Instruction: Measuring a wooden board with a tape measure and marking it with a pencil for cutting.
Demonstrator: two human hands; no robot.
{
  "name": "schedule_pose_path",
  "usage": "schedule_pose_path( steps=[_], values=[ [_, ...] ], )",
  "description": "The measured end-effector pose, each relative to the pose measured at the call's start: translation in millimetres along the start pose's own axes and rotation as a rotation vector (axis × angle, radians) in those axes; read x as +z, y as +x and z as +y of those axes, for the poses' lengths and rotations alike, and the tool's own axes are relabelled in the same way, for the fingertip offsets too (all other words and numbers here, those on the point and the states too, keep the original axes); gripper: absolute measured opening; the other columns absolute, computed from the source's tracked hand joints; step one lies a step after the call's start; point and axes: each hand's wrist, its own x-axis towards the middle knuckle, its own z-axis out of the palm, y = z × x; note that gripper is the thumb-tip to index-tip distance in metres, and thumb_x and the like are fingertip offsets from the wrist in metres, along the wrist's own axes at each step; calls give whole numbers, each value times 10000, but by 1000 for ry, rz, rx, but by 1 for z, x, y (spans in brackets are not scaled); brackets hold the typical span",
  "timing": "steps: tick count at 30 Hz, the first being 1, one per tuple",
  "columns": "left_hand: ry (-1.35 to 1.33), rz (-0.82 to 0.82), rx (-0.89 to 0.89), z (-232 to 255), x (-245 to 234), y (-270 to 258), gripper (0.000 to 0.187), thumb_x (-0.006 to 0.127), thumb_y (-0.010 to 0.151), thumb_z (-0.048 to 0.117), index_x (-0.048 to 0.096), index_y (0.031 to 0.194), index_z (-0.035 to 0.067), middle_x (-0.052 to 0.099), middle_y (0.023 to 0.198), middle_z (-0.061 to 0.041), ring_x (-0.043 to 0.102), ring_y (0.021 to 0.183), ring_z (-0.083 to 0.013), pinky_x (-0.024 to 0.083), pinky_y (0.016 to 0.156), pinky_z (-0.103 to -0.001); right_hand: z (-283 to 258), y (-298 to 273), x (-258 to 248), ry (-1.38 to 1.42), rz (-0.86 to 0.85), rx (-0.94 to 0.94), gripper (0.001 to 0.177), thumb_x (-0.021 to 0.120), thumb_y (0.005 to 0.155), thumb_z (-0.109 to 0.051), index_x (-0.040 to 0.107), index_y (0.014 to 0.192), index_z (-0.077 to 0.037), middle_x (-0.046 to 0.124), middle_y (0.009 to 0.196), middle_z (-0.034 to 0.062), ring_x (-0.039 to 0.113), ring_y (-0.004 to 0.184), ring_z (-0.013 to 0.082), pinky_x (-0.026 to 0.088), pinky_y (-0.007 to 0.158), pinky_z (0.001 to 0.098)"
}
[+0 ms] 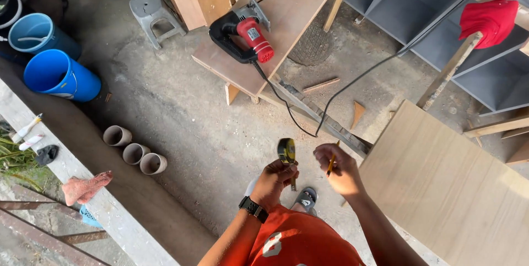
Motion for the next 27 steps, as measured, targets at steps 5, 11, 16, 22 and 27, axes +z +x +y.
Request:
schedule_pose_path(
  steps=[5,11,16,22,27],
  values=[
    [17,5,16,36,-28,48,139,857,979,179,790,991,58,774,901,-50,772,926,-165,631,943,-352,-43,1,56,-110,-121,-115,201,804,954,-141,828,1148,-189,839,854,140,833,728,327,661,559,414],
    [193,-25,-70,104,-67,94,153,902,929,176,833,1003,62,748,902,-48,729,907,-151,619,933,-358,-66,33,116,-82,-3,-107,200,839,924,-92,800,1120,-113,850,856,146,839,783,309,686,615,400],
    [418,-128,-103,158,-72,117,287,922,906,249,812,1028,14,723,881,-47,673,861,-120,630,831,-305,-65,48,153,-54,125,-67,174,841,907,-42,789,1073,-48,827,824,176,831,759,335,678,581,387],
    [627,-334,-137,150,-38,152,292,957,861,250,815,967,17,721,795,-54,694,762,-117,648,714,-266,-34,24,143,26,309,127,148,824,928,-70,807,1075,-67,839,839,151,827,757,293,680,624,392],
    [682,-510,-141,115,23,166,379,981,811,169,804,1091,-15,767,897,-79,717,767,-130,644,667,-249,-31,-19,112,353,498,351,139,853,927,-83,812,1052,-38,794,758,127,769,754,192,669,737,358]
  ],
)
